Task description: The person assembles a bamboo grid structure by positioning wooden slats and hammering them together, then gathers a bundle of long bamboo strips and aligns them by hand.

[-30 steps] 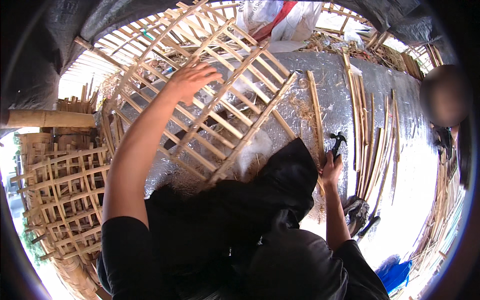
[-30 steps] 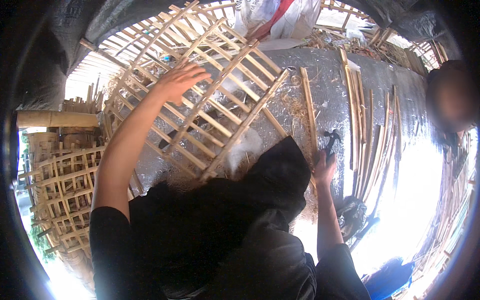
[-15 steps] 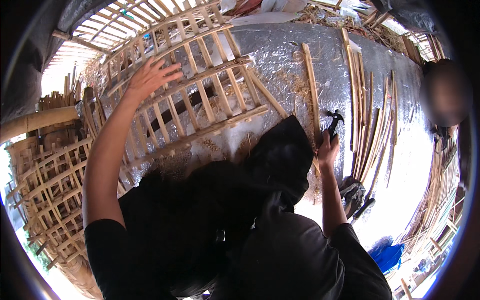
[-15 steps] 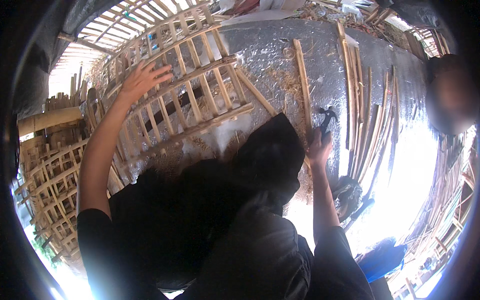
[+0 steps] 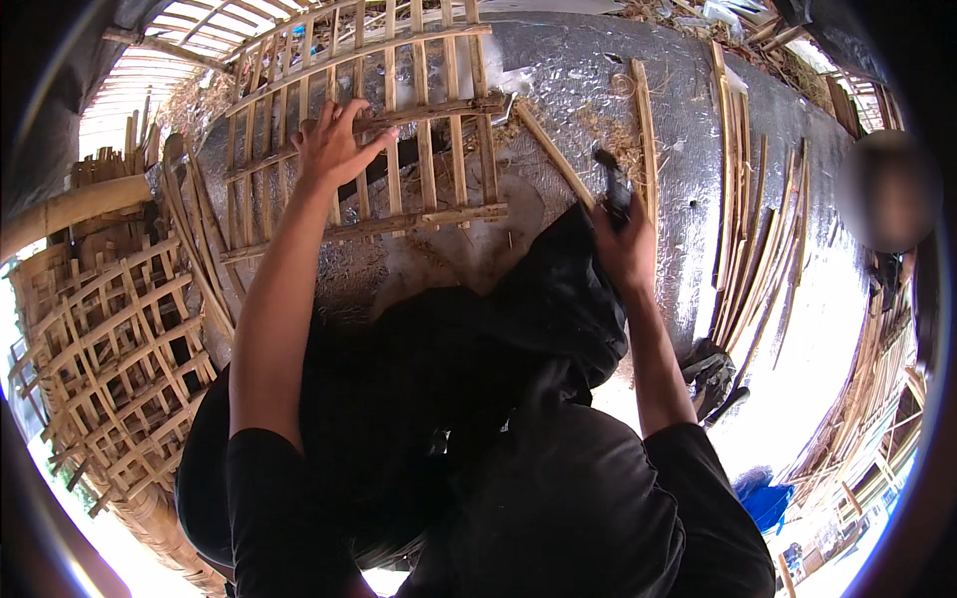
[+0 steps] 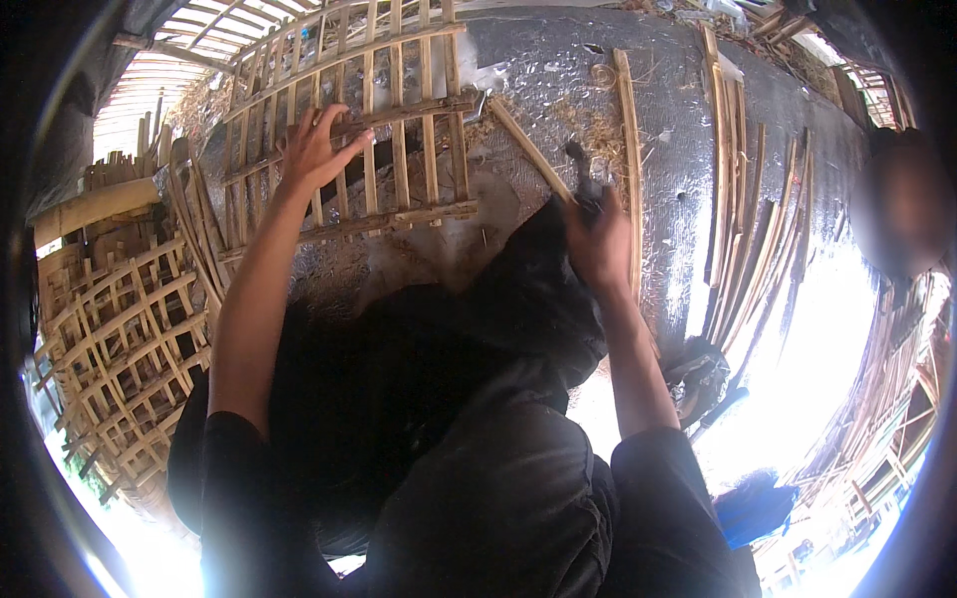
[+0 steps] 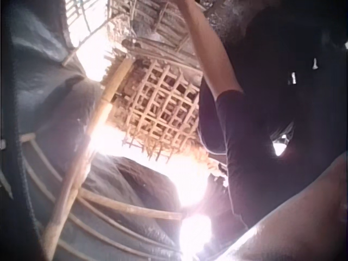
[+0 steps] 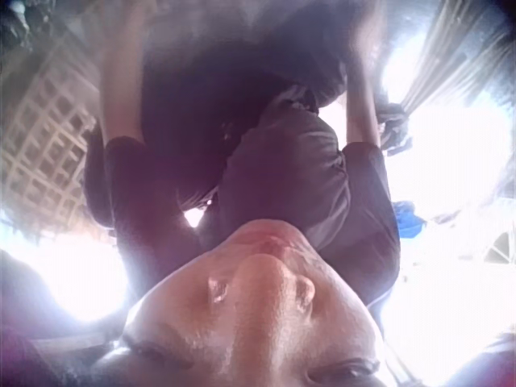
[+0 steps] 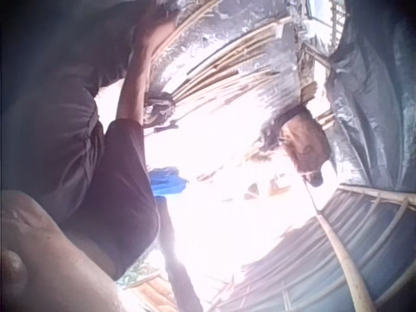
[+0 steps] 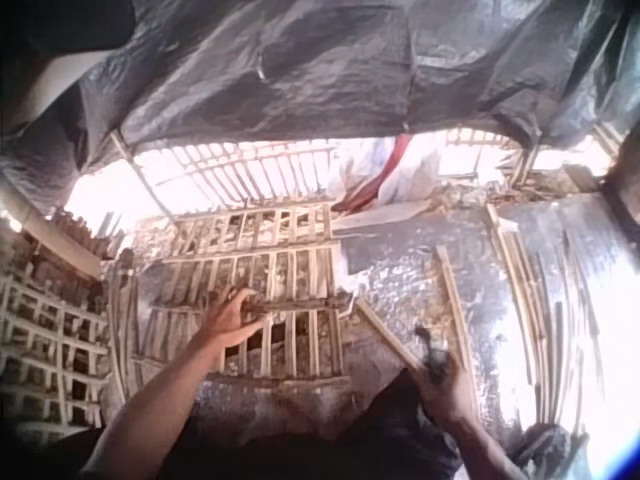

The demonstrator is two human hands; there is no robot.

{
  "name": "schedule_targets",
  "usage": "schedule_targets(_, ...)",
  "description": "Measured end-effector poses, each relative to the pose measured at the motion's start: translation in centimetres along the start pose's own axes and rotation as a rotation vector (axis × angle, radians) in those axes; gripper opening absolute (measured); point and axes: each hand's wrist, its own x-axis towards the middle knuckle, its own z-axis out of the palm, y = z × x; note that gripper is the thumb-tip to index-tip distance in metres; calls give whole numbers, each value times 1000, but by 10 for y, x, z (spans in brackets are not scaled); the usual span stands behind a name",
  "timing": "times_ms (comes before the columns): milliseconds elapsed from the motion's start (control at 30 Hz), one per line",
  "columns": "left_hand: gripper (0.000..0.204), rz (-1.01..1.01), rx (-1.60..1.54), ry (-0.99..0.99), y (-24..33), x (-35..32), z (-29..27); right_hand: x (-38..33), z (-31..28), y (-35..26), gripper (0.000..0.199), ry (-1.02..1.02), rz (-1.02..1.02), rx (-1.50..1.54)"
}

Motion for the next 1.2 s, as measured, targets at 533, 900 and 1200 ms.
schedule_targets(533, 85, -20, -47, -42, 17, -5, -10, 105, 74, -42, 41, -143, -587, -20)
schedule_targets(900, 81, -104, -47, 94, 5, -15, -14, 135, 108, -42, 37, -131, -752, -308)
schedule_targets(1200, 72, -92, 48, 213, -3, -40, -6, 66, 81, -25, 34, -349, -673, -150)
